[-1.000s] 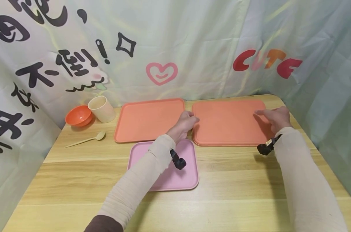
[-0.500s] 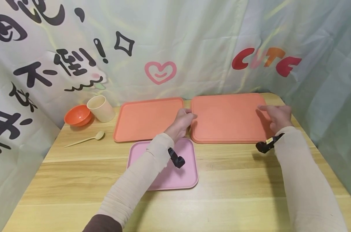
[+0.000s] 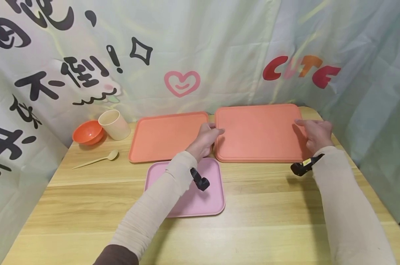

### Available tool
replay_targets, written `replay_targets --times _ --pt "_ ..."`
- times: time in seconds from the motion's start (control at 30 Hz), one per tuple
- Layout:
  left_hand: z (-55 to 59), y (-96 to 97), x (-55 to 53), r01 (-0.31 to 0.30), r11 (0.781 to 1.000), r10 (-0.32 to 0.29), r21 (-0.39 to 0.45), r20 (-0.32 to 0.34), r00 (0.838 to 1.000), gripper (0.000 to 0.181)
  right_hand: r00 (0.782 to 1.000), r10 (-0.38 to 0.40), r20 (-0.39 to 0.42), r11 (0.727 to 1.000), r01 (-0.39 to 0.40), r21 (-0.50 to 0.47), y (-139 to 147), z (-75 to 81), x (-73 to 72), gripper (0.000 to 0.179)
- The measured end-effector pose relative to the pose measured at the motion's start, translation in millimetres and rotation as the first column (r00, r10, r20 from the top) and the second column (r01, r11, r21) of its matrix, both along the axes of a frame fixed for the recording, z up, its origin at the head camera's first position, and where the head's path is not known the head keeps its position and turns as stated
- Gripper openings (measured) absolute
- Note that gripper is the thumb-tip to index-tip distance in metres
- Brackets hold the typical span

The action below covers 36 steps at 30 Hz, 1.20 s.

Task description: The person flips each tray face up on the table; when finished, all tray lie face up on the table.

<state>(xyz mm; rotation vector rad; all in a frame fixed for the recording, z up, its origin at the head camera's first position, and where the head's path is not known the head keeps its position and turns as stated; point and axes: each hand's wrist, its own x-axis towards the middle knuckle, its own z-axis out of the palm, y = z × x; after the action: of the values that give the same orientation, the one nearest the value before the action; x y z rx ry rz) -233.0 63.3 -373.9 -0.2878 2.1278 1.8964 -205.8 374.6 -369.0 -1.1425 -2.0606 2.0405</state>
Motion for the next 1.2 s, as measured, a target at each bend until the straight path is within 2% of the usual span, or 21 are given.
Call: replay_targets --times 0.13,0.23,0.3,0.43,0.63,0.77,0.83,0.97,1.03,1.2 --pt "2.2 -1.9 -0.7 0.007 1.0 -0.007 -0.005 0.006 1.0 0.059 1.0 0.014 -0.011 0.998 -0.013 0.061 -1 -1.8 0.0 0.027" --pt "4.1 -3.5 -2.3 0.0 1.0 0.0 0.014 0.007 1.0 0.059 0.999 0.01 -0.037 0.995 -0.006 0.101 -2 -1.5 -0.9 0.022" --pt "5.5 -4.6 -3.3 -0.007 0.999 0.007 0.047 -0.002 1.0 0.055 0.998 0.008 -0.056 0.993 -0.001 0.118 -3 -0.6 -1.7 0.025" --pt "9.0 -7.9 -4.1 -0.018 0.997 0.021 0.076 -0.032 0.999 0.049 0.994 -0.019 -0.111 0.997 0.027 0.069 -6 2.4 -3.6 0.027" --pt "13.0 -11.2 -3.9 -0.023 0.996 0.029 0.089 -0.07 0.997 0.022 0.982 -0.062 -0.177 0.998 0.057 -0.035 -9 7.7 -2.5 0.029" --pt "15.3 -13.2 -4.5 -0.021 0.994 0.029 0.106 -0.08 0.996 0.02 0.979 -0.056 -0.196 0.997 0.046 -0.055 -10 13.7 0.3 0.032" --pt "16.7 -13.9 -4.7 -0.017 0.994 0.025 0.111 -0.076 0.997 0.026 0.978 -0.05 -0.204 0.998 0.04 -0.051 -11 16.8 1.4 0.028" --pt "20.5 -14.3 -4.4 -0.008 0.994 0.016 0.11 -0.064 0.998 0.058 0.97 -0.05 -0.237 0.997 0.036 -0.063 -11 21.8 3.3 0.02" --pt "22.7 -14.4 -3.9 -0.004 0.993 0.012 0.119 -0.062 0.998 0.068 0.964 -0.057 -0.261 0.996 0.035 -0.086 -12 23.5 4.2 0.018" --pt "27.6 -15.6 -2.5 0.011 0.99 -0.002 0.143 -0.067 0.998 0.071 0.954 -0.05 -0.294 0.993 0.015 -0.121 -12 27.6 7.6 0.021"
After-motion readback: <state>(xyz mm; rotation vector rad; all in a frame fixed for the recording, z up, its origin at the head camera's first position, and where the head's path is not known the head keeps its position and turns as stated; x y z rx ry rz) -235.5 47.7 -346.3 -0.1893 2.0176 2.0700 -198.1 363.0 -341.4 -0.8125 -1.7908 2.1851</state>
